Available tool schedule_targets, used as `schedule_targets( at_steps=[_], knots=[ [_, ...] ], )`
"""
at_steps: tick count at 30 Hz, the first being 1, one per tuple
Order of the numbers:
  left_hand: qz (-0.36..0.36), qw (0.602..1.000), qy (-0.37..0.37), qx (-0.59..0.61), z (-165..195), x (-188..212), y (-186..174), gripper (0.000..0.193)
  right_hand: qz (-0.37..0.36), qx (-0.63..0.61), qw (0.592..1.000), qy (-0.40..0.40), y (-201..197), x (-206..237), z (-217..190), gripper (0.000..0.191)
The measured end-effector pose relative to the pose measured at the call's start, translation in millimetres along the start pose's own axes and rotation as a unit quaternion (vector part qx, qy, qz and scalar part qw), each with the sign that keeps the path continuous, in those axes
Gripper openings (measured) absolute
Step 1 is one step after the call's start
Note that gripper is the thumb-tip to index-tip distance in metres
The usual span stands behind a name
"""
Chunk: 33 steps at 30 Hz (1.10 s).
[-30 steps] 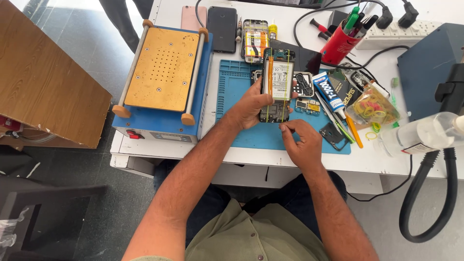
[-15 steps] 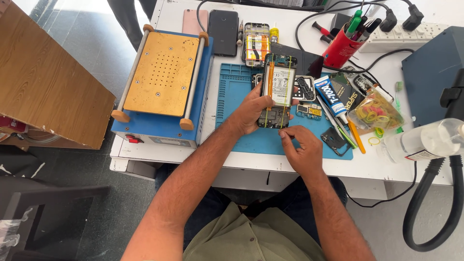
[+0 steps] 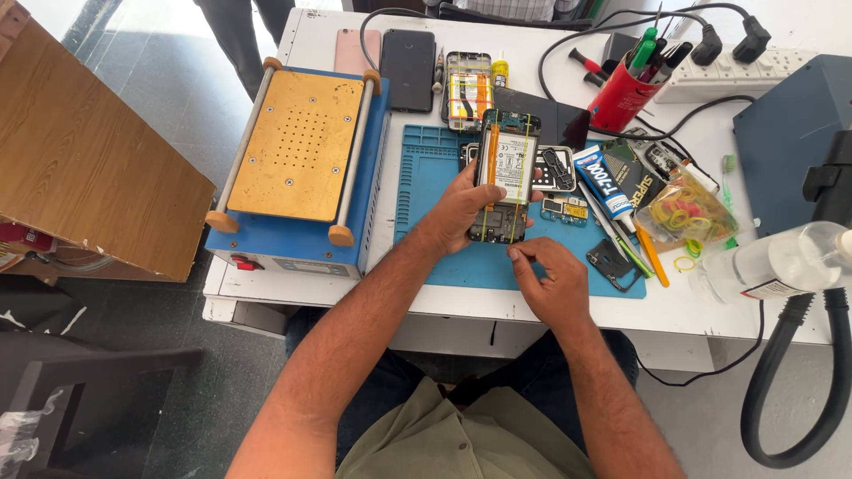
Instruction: The person handles a disassembled smartphone, using a metal spudger to pry and lift internal components. They remove the battery and ribbon cables, then place the phone on the workbench and continue to manipulate the internal parts.
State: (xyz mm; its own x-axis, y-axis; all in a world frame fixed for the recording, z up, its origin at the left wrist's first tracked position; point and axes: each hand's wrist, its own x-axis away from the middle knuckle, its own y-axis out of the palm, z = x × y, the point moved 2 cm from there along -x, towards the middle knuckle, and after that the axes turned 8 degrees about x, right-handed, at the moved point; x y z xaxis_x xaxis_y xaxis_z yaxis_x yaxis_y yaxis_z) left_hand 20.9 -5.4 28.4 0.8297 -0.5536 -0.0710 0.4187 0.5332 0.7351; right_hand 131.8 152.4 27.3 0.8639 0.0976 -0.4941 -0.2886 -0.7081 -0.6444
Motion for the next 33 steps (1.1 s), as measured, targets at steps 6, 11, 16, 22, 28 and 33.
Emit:
schedule_targets(
  at_steps=[6,11,16,22,28,33],
  knots=[
    [-0.001,1.0,-0.006,0.004,1.4,-0.2,1.7,0.07,0.0,0.0,1.0,-0.003,0.3,-1.0,0.7,0.01],
    [0.011,1.0,-0.012,0.001,0.9,-0.8,1.2,0.069,-0.006,0.002,1.0,-0.002,1.1,-0.3,3.0,0.01],
    [-0.013,1.0,-0.005,0.01,2.3,0.7,1.4,0.072,-0.006,0.002,1.0,-0.002,2.8,0.0,5.4,0.01],
    [-0.002,1.0,-0.008,0.003,1.8,0.4,1.6,0.069,-0.01,0.008,1.0,-0.005,3.4,0.6,8.0,0.01],
    [0.0,1.0,-0.008,0.009,0.6,0.0,0.7,0.065,-0.008,0.007,1.0,-0.006,3.2,0.8,6.9,0.01],
    [0.004,1.0,-0.007,0.008,-0.4,-0.2,0.1,0.062,-0.011,0.006,1.0,0.004,2.6,0.1,5.0,0.01]
  ],
)
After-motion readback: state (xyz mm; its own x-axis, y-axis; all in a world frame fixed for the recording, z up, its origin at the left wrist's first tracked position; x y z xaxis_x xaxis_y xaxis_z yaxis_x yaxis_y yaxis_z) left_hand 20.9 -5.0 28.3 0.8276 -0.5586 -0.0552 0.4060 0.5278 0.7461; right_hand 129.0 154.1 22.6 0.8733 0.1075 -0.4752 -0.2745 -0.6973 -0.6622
